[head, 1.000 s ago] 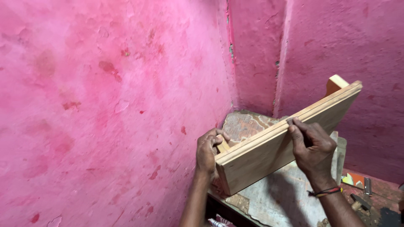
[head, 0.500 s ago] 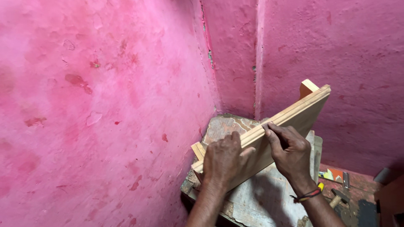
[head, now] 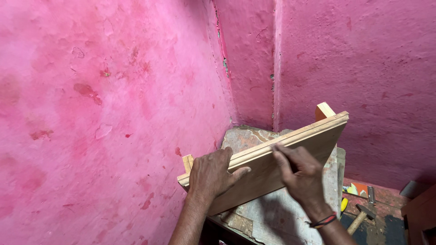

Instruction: The person sands a rectangular wooden board using a sanding block and a chisel. They smooth the edges and corners, then scrape the surface with the chisel to remove excess material.

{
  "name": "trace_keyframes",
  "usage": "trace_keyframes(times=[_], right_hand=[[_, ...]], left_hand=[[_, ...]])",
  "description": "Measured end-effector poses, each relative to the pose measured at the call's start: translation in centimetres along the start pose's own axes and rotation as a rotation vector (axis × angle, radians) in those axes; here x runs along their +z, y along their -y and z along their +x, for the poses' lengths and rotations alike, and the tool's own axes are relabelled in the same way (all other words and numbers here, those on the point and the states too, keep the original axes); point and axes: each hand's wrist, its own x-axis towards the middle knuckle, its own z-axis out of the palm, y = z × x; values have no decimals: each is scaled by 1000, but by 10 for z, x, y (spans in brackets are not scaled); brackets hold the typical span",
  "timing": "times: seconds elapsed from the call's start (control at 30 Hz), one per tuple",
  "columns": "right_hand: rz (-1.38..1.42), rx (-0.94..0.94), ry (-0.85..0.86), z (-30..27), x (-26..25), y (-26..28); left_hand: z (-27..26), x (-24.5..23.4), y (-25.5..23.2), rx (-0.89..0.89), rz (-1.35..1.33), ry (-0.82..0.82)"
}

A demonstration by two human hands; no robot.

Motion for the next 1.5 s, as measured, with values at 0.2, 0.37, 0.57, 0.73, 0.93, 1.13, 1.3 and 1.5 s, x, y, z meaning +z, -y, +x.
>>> trace_keyframes(times=[0.2, 0.37, 0.57, 0.73, 0.93, 1.13, 1.3, 1.5], right_hand=[[-219, 102, -69, 23, -39, -44], [-192, 48, -113, 25, -36, -36], [-11, 76, 121, -14, 38, 33], [-116, 60, 3, 16, -4, -5], [-317, -73, 31, 62, -79, -57], [-503, -568, 245, 84, -71, -53], [-445, -525, 309, 93, -74, -56], [-515, -597, 304, 93, -73, -64]], left_hand=[[22, 1, -18, -4, -34, 197], [32, 17, -25, 89, -76, 124], [36, 27, -11, 112, -43, 84], [32, 14, -14, 80, -70, 143], [32, 9, -13, 116, -34, 136], [16, 5, 5, 59, -3, 182], [-6, -6, 32, 7, 33, 130], [-15, -16, 36, -16, 165, 5]])
